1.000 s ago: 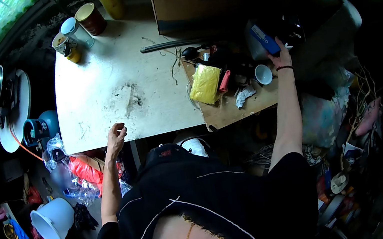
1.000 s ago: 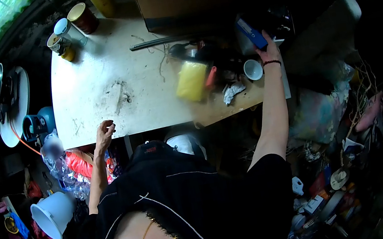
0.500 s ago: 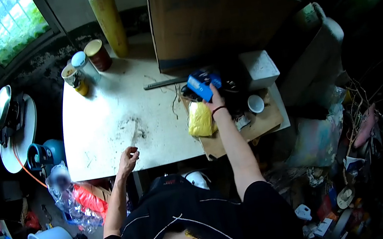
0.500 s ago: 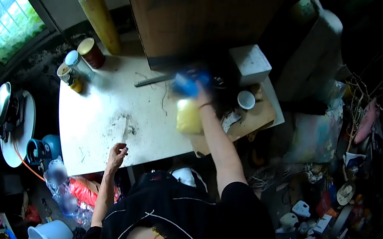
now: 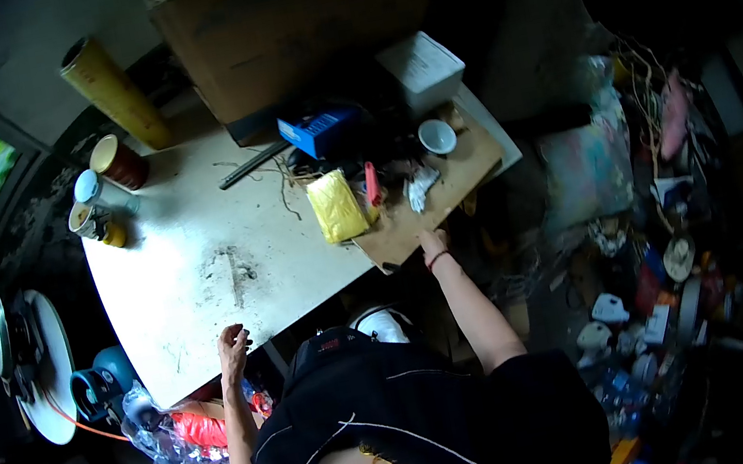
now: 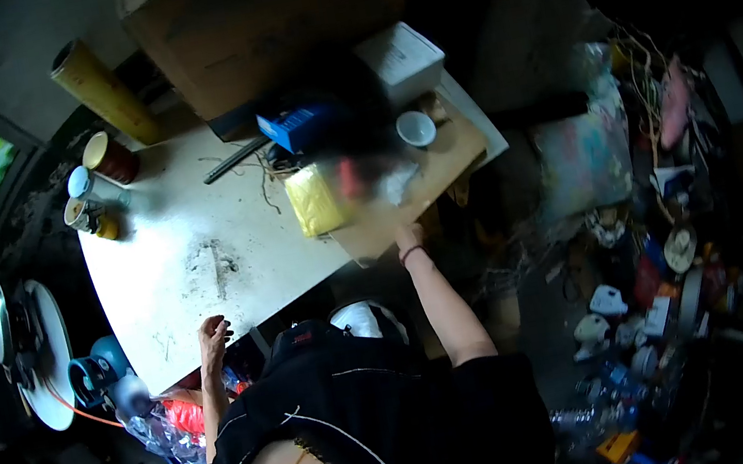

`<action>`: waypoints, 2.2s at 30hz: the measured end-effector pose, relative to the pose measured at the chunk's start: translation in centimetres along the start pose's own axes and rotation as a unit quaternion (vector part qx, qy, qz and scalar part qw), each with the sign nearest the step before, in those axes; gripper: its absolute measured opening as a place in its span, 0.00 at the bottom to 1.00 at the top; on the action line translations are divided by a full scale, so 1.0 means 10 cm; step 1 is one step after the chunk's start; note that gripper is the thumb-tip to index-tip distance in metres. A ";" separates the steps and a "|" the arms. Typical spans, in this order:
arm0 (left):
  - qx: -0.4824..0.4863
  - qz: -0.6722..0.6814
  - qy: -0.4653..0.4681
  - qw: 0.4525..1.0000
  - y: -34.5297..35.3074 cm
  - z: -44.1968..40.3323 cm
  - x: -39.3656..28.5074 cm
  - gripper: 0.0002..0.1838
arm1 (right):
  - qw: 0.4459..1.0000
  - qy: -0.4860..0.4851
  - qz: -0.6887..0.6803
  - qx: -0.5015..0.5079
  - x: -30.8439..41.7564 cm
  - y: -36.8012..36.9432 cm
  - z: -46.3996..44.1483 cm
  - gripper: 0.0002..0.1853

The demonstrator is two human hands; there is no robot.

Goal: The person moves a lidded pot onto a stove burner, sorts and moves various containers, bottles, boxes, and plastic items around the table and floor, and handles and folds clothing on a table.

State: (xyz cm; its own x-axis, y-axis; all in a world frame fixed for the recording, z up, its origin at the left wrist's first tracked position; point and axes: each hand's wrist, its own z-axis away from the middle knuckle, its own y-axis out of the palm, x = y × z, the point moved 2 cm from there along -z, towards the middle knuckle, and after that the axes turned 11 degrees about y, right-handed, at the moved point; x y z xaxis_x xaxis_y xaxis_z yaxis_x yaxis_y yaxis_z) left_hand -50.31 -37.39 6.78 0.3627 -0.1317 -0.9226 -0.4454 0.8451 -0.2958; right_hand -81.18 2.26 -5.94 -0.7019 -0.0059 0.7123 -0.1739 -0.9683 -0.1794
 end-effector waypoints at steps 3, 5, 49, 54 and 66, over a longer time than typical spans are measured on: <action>0.017 -0.015 -0.005 1.000 -0.01 -0.09 0.01 0.16 | 0.993 0.044 -0.080 0.071 0.13 0.20 0.28 0.16; 0.014 -0.038 0.004 0.999 0.00 -0.15 -0.16 0.17 | 0.994 0.062 -0.019 0.087 0.22 0.28 0.36 0.16; 0.351 -0.179 0.192 0.899 2.16 0.87 -0.51 0.18 | 0.924 0.295 -0.237 -0.060 -3.64 -3.95 2.69 0.06; 0.445 -0.177 0.180 0.859 2.78 1.62 -0.56 0.16 | 0.921 0.272 -0.278 0.003 -3.62 -4.32 2.38 0.15; 0.368 -0.293 0.134 0.872 1.82 1.79 0.07 0.14 | 0.935 0.346 -0.066 0.043 -3.96 -3.54 0.99 0.29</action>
State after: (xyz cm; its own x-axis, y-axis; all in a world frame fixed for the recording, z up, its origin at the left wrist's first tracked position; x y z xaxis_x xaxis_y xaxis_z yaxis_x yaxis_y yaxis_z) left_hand -43.51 -12.78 5.16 0.1024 -0.6867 -0.7197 0.4339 0.6819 -0.5888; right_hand -40.34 34.33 -21.06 -0.9620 0.2501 0.1101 -0.2561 -0.9656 -0.0446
